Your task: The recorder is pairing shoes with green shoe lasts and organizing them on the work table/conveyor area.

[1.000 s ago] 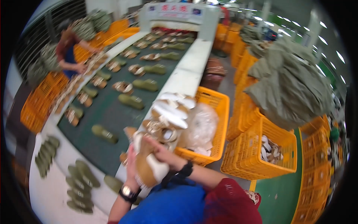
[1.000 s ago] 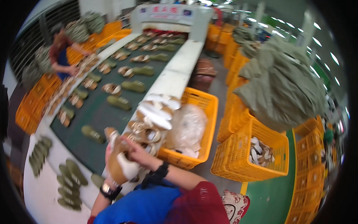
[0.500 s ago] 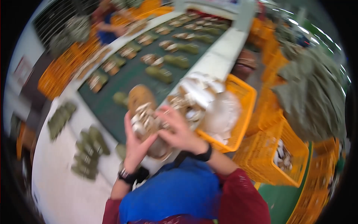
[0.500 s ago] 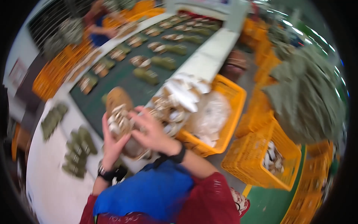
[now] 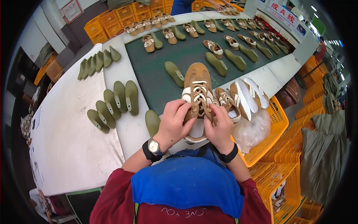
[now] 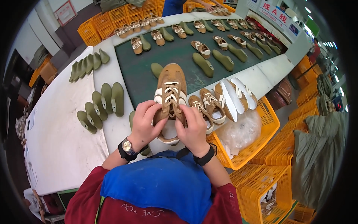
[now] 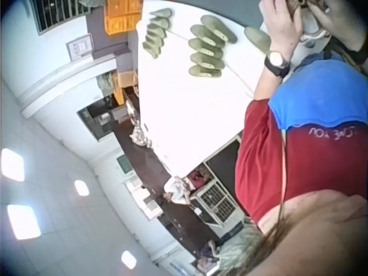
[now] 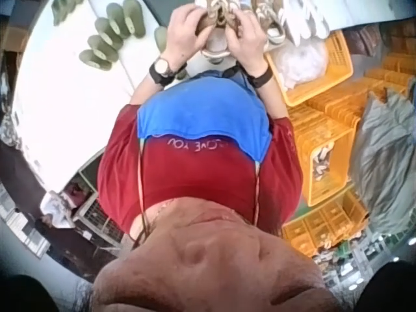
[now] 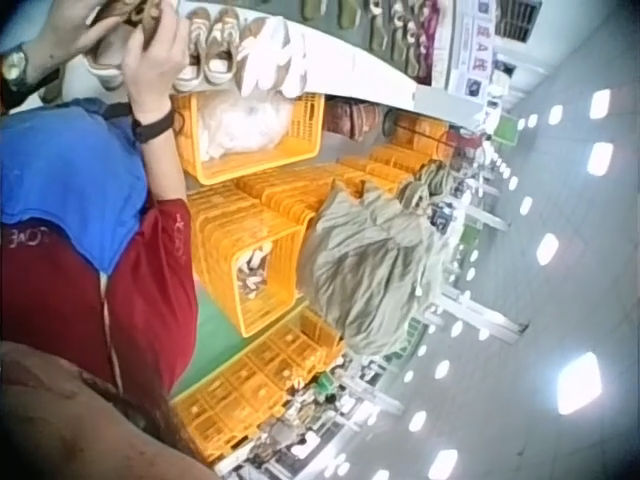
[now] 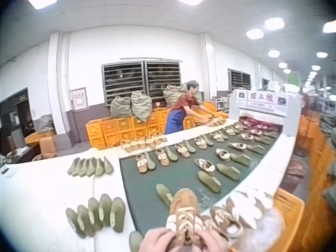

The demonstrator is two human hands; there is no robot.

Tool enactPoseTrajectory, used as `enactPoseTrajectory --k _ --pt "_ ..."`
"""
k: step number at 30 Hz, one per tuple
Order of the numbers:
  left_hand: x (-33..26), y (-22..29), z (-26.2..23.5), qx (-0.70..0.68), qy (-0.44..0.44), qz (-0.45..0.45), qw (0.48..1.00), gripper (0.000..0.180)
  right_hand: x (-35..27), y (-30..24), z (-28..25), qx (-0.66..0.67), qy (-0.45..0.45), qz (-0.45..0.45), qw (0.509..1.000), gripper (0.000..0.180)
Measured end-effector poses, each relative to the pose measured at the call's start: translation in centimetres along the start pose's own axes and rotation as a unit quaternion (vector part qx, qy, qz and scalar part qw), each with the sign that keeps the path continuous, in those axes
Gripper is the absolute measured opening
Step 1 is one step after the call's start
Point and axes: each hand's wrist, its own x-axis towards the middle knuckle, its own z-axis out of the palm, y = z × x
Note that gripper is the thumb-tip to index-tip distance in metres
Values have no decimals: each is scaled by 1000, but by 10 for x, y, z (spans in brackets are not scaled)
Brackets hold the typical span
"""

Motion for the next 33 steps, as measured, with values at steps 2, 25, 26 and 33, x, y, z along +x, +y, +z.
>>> enactPoseTrajectory --k 2,25,26,33 --pt "-1 -3 1 -33 18 13 999 34 0 0 3 -1 12 17 1000 35" --pt "9 -32 -25 14 -84 -25 996 61 10 -20 13 -24 -262 -148 953 30" --pt "11 -33 -26 58 -165 3 985 67 8 -20 15 -23 -263 -146 953 30" --pt "15 -63 -20 -49 -34 -88 994 30 22 -18 7 2 -284 -106 953 29"
